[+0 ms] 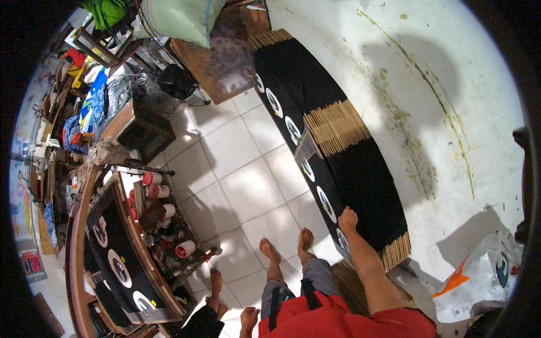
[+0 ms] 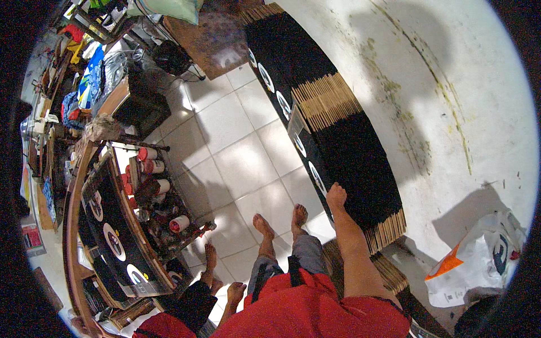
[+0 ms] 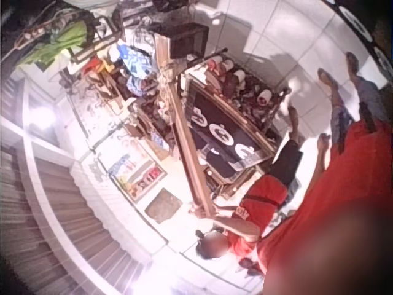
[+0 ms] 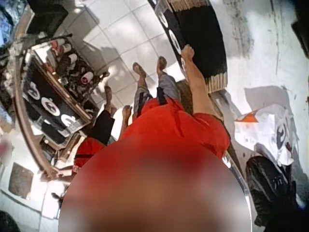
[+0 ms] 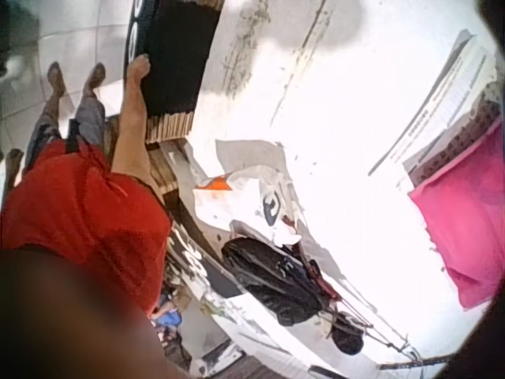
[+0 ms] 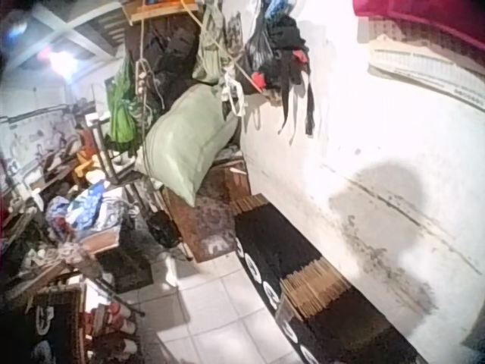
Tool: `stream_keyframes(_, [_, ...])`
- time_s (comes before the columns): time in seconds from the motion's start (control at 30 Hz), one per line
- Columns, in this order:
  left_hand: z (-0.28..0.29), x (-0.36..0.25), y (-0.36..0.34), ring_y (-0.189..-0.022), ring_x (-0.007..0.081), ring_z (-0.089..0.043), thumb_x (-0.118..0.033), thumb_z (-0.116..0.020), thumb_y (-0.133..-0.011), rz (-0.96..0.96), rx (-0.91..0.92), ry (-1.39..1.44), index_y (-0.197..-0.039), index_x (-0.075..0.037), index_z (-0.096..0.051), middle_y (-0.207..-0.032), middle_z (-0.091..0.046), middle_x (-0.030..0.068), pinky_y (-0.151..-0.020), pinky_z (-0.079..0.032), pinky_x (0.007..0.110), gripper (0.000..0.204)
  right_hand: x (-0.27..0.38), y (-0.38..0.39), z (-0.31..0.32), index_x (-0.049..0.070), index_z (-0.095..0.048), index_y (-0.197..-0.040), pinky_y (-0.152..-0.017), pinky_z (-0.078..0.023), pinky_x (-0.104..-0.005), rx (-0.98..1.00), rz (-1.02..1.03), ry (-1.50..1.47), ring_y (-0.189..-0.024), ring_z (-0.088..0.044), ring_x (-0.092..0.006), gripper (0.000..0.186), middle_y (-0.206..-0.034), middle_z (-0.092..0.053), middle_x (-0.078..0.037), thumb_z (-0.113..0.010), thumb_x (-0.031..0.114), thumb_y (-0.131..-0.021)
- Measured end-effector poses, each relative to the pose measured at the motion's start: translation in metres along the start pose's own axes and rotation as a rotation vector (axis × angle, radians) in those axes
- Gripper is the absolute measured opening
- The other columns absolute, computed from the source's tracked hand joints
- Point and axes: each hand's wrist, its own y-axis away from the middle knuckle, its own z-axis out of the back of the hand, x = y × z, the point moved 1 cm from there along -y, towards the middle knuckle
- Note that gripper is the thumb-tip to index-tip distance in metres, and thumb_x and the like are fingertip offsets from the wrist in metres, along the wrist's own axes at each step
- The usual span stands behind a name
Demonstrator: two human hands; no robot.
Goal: The person assists a coworker in a screen-printing operation by repeatedly picking up printed black fabric pieces from a table and placing them onto a stack. The coworker uses a squeegee to apply pink ink through a screen onto the fabric. The camera wearer handles the finished pieces one at a time.
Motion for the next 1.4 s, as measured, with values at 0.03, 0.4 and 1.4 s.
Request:
stream_keyframes(0.03, [-0.001,0.002,0.000,-0.084,0.0285,-0.062,-0.028,-0.065,-0.073,0.021,0.008,0.033,-0.094,0.001,-0.062,-0.087,-0.065,0.0158,-0.076,-0.048,0.034,0.036,0.000,0.000,-0.001,-0.002,-0.055,-0.090,-0.069,-0.051,-0.0429,-0.011,-0.001,0.021,-0.077,-0.062,-0.0350,0.020,-0.081,-0.063,-0.019,-0.054,0.009,-0.074])
stream_keyframes(0.4, [-0.001,0.001,-0.015,-0.088,0.0310,-0.061,-0.033,-0.060,-0.074,-0.227,-0.047,0.060,-0.091,0.000,-0.064,-0.089,-0.064,0.0167,-0.078,-0.047,0.036,0.037,0.025,0.033,0.068,0.003,-0.053,-0.094,-0.065,-0.050,-0.0431,-0.208,0.044,-0.103,-0.074,-0.062,-0.0333,0.022,-0.079,-0.062,-0.016,-0.057,0.017,-0.078])
stream_keyframes(1.4, [0.182,-0.034,-0.199,-0.058,0.0121,-0.055,-0.013,-0.059,-0.079,-0.322,0.270,0.339,-0.075,0.002,-0.063,-0.064,-0.058,0.0035,-0.051,-0.043,0.026,0.016,0.037,0.311,-0.001,0.005,-0.066,-0.087,-0.074,-0.051,-0.0431,0.448,-0.392,-0.297,-0.089,-0.062,-0.0325,0.027,-0.094,-0.064,-0.015,-0.049,0.022,-0.076])
